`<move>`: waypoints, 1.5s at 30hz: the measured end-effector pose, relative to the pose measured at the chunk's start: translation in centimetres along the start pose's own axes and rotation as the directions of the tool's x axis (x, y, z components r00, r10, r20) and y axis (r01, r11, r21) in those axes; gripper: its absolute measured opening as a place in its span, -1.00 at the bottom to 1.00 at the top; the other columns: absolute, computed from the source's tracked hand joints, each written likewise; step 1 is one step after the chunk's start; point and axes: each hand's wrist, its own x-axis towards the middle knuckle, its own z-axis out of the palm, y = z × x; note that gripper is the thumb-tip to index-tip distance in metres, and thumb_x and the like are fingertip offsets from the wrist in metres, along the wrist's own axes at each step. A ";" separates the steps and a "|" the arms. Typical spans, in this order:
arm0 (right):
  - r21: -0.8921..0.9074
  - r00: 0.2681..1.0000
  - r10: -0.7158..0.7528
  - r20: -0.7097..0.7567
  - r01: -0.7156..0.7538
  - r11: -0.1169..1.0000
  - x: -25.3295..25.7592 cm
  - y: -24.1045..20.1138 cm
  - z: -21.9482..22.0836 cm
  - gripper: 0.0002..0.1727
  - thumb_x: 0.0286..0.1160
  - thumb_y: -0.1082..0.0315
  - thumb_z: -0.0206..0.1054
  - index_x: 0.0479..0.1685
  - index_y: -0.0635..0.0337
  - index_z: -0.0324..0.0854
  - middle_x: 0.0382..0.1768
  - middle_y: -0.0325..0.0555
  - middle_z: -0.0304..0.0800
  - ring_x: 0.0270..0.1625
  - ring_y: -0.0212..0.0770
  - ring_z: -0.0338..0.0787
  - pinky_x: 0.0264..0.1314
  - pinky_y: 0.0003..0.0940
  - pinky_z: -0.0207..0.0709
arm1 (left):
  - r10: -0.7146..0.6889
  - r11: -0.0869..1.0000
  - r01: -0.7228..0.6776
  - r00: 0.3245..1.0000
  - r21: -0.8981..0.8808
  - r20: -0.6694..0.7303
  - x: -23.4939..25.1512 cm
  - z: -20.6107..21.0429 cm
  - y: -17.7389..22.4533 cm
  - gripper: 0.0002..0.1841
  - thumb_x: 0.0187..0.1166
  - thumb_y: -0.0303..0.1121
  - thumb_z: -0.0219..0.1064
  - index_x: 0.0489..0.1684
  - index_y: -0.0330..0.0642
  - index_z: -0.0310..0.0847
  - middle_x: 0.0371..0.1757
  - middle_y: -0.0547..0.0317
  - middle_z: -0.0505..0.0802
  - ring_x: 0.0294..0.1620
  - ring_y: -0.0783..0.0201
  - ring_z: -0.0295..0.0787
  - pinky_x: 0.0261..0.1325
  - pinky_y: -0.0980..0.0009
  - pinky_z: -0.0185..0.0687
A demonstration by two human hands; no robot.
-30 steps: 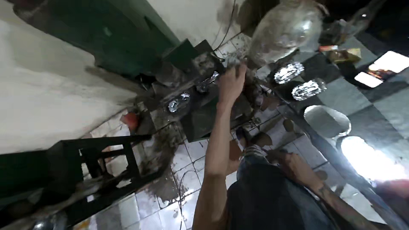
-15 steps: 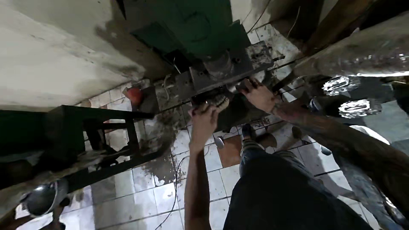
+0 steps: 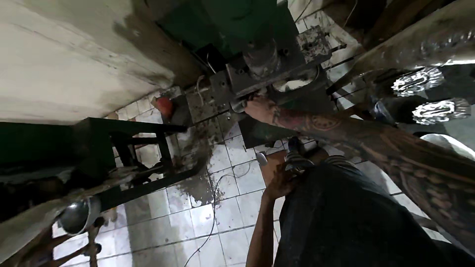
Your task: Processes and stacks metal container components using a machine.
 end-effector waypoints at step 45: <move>0.573 -0.001 0.929 -0.369 -0.788 0.227 -59.4 6.4 10.3 -0.48 0.77 0.07 0.12 0.50 0.19 0.64 0.61 0.31 0.51 0.73 0.36 0.39 0.73 0.36 0.22 | 0.229 0.344 -0.452 0.890 0.823 0.394 32.1 21.9 26.4 -0.48 0.56 -0.06 0.50 0.33 -0.25 0.67 0.48 -0.31 0.66 0.49 -0.33 0.58 0.48 -0.30 0.49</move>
